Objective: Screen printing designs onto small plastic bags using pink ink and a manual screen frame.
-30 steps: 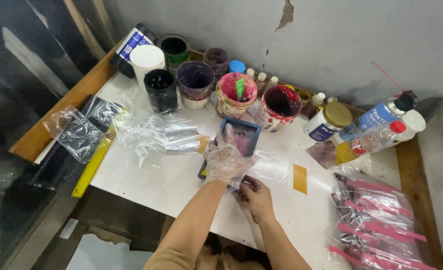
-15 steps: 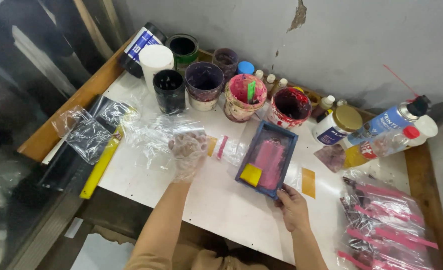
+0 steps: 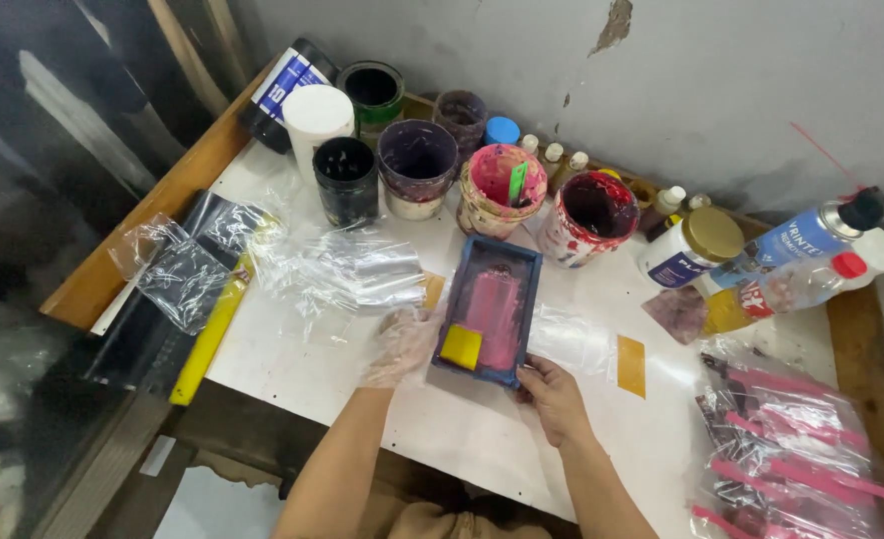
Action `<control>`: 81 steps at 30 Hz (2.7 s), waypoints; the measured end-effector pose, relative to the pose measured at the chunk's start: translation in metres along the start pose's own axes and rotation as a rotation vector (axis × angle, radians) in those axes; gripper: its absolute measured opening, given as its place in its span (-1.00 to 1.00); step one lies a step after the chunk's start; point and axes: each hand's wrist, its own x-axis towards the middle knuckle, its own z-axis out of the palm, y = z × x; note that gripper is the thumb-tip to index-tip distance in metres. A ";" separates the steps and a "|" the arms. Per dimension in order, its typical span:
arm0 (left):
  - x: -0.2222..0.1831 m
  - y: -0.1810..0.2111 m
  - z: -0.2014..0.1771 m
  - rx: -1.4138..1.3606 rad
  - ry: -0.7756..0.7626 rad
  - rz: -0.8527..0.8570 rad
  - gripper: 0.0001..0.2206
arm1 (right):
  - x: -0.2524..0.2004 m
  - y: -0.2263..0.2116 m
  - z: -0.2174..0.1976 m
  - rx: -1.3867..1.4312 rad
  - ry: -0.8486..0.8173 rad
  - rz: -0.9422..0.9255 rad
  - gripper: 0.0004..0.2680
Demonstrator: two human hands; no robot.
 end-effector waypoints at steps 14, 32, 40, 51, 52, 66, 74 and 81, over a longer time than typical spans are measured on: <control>0.017 -0.010 0.028 -0.282 0.045 0.029 -0.52 | 0.004 -0.010 0.009 -0.095 0.029 0.024 -0.65; 0.070 -0.034 0.107 0.001 0.214 0.272 -0.56 | -0.023 -0.038 0.008 -0.340 0.092 0.040 -0.71; 0.092 -0.044 0.121 -0.030 0.216 0.267 -0.56 | -0.014 -0.031 0.006 -0.384 0.129 0.069 -0.70; 0.071 -0.032 0.103 -0.197 0.133 0.153 -0.58 | -0.021 -0.041 0.014 -0.429 0.140 0.066 -0.70; 0.067 -0.031 0.100 -0.171 0.142 0.157 -0.59 | -0.022 -0.042 0.015 -0.440 0.148 0.081 -0.71; 0.095 -0.044 0.123 0.008 0.204 0.278 -0.61 | -0.024 -0.042 0.017 -0.431 0.168 0.092 -0.68; 0.078 -0.039 0.109 -0.094 0.146 0.229 -0.57 | -0.025 -0.045 0.019 -0.491 0.161 0.099 -0.70; 0.098 -0.049 0.124 0.003 0.122 0.252 -0.59 | -0.028 -0.049 0.023 -0.505 0.153 0.099 -0.69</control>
